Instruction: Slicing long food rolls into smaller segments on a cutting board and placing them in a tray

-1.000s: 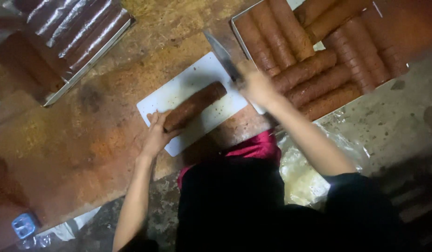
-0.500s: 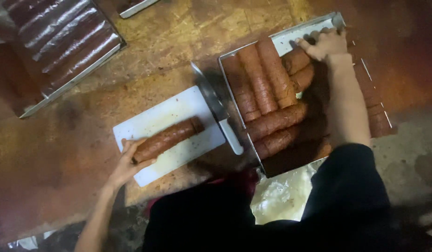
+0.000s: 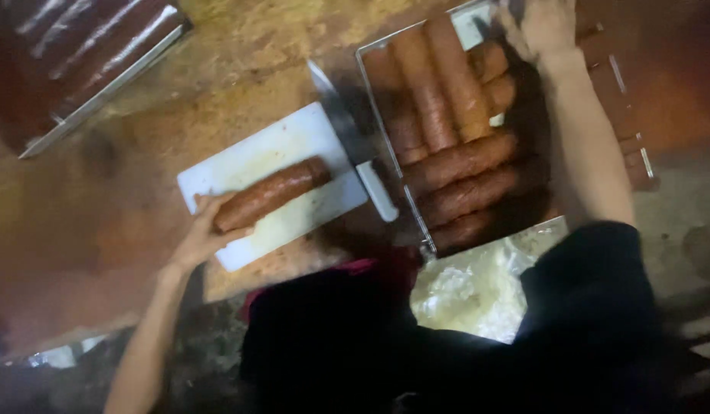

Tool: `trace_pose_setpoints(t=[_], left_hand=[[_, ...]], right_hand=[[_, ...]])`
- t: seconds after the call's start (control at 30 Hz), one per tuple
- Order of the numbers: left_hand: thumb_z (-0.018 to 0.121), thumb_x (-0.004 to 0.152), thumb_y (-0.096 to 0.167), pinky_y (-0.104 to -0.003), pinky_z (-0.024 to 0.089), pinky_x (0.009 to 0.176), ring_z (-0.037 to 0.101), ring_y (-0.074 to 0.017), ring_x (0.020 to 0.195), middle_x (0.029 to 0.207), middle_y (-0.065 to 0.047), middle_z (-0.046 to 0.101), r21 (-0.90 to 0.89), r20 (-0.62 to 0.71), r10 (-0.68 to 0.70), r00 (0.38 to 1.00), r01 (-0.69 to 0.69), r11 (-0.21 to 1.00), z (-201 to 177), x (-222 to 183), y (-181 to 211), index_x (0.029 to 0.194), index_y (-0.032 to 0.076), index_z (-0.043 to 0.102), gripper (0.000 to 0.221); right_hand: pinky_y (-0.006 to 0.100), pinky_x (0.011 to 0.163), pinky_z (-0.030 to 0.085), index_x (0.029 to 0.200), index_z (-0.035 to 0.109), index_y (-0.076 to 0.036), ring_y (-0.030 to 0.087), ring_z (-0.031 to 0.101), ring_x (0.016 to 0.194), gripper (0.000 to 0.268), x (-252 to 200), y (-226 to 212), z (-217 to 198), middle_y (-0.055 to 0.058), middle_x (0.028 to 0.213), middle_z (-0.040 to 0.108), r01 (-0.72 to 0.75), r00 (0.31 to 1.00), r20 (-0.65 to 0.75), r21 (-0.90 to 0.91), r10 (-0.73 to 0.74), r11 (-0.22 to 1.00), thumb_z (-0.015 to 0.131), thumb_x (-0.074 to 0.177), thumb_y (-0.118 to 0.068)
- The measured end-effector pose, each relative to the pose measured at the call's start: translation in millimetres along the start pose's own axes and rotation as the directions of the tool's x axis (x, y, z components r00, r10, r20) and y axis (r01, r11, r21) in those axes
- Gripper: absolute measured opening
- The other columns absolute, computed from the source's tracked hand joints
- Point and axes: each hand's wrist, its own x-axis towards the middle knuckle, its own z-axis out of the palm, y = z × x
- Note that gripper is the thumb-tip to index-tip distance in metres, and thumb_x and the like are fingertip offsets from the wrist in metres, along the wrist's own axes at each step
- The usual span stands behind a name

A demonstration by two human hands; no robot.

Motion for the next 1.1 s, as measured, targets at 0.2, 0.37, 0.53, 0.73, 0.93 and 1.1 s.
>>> trace_pose_setpoints(t=[0.2,0.37,0.53,0.73,0.93,1.1], left_hand=[[0.087,0.071,0.049,-0.05,-0.006,0.125,0.02,-0.0398,0.155,0.144,-0.015,0.051,0.08,-0.068,-0.061,0.996,0.066,0.995,17,8,-6,0.142,0.023,0.056,0.081],[0.093,0.065,0.054,-0.058,0.035,0.115,0.045,-0.0371,0.143,0.141,0.002,0.044,0.159,-0.105,-0.313,0.944,0.326,0.932,13,-1,21,0.143,0.053,0.046,0.091],[0.097,0.069,0.034,-0.056,0.039,0.117,0.051,-0.045,0.135,0.139,-0.01,0.046,-0.044,-0.194,-0.155,0.969,0.149,0.988,21,-8,-9,0.143,0.036,0.055,0.086],[0.093,0.069,0.016,-0.057,0.046,0.109,0.049,-0.0514,0.131,0.133,-0.015,0.054,0.025,-0.191,0.079,0.978,-0.075,0.997,26,-4,-22,0.145,0.026,0.054,0.086],[0.096,0.07,0.029,-0.057,0.044,0.106,0.048,-0.0537,0.128,0.131,-0.015,0.05,-0.126,-0.212,-0.137,0.968,0.112,0.986,48,5,29,0.139,0.024,0.052,0.082],[0.086,0.062,0.013,-0.04,0.051,0.096,0.062,-0.0323,0.11,0.124,-0.018,0.063,-0.197,-0.347,0.22,0.912,-0.3,0.933,103,70,80,0.128,0.004,0.063,0.071]], right_hand=[[0.053,0.069,0.047,0.105,0.063,-0.004,0.047,0.063,0.084,0.019,-66,-229,-98,0.024,0.098,0.067,0.212,0.977,-0.055,0.405,-0.208,0.889,0.064,0.109,-0.022],[0.062,0.102,0.05,0.164,0.02,-0.018,0.055,0.059,0.121,0.091,-113,-355,-93,0.035,0.142,0.054,0.0,0.812,0.465,0.604,-0.352,0.797,0.072,0.089,-0.025],[0.058,0.093,0.054,0.144,0.054,-0.005,0.05,0.066,0.112,0.067,-111,-390,-37,0.029,0.126,0.062,0.032,0.94,0.264,0.56,-0.216,0.828,0.076,0.082,-0.017],[0.059,0.09,0.056,0.137,0.059,-0.008,0.044,0.068,0.106,0.077,-117,-423,-33,0.02,0.126,0.058,0.008,0.949,0.298,0.31,-0.106,0.951,0.087,0.067,-0.021],[0.054,0.083,0.059,0.139,0.061,-0.027,0.043,0.068,0.1,0.073,-108,-428,-66,0.018,0.124,0.052,-0.021,0.95,0.308,0.206,-0.044,0.978,0.086,0.071,-0.034],[0.052,0.068,0.058,0.142,0.054,-0.029,0.043,0.061,0.11,0.081,-84,-313,-87,0.018,0.151,0.037,0.025,0.95,0.298,0.217,-0.09,0.976,0.079,0.067,-0.009]])
